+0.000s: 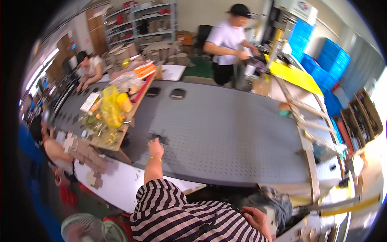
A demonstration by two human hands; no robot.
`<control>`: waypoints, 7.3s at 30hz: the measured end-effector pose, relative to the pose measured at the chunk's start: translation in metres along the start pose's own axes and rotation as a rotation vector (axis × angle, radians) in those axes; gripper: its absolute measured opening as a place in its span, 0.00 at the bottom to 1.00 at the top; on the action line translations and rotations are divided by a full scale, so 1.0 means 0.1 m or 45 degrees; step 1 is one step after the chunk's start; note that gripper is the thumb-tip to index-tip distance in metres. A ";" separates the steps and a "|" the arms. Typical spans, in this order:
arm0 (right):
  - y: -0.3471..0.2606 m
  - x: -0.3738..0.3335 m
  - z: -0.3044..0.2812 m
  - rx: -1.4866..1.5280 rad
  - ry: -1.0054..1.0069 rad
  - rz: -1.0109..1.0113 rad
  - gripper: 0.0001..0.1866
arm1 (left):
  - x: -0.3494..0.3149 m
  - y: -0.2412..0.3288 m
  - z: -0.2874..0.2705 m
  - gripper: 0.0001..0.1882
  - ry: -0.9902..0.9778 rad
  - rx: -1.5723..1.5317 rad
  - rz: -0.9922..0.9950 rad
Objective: Folding cardboard sleeves and feeding them into an industrial packaging machine.
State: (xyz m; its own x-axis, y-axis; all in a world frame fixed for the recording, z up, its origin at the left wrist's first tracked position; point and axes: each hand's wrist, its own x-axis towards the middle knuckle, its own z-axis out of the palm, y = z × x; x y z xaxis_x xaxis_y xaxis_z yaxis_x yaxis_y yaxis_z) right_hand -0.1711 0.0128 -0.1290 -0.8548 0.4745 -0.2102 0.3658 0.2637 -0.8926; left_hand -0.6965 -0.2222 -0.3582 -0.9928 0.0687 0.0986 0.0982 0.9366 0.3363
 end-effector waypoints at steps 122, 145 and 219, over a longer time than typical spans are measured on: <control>0.37 -1.04 0.24 -0.212 0.202 -0.075 0.20 | 0.19 -0.33 0.14 0.11 -0.399 0.446 0.265; -0.09 -1.30 -0.45 -0.441 0.877 -0.375 0.19 | -3.02 3.79 -1.85 0.04 -1.213 -0.987 1.921; 1.07 -0.62 -1.11 -0.551 0.773 0.137 0.12 | -1.96 2.61 -0.23 0.19 -1.172 -0.534 1.367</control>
State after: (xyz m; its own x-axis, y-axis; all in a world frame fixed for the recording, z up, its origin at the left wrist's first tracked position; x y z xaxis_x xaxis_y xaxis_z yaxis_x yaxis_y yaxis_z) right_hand -0.0381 0.1050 -0.1674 -0.4990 0.8628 0.0812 0.6551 0.4369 -0.6164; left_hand -0.4750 0.0010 -0.2680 -0.1106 0.9896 -0.0920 0.6520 0.1421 0.7448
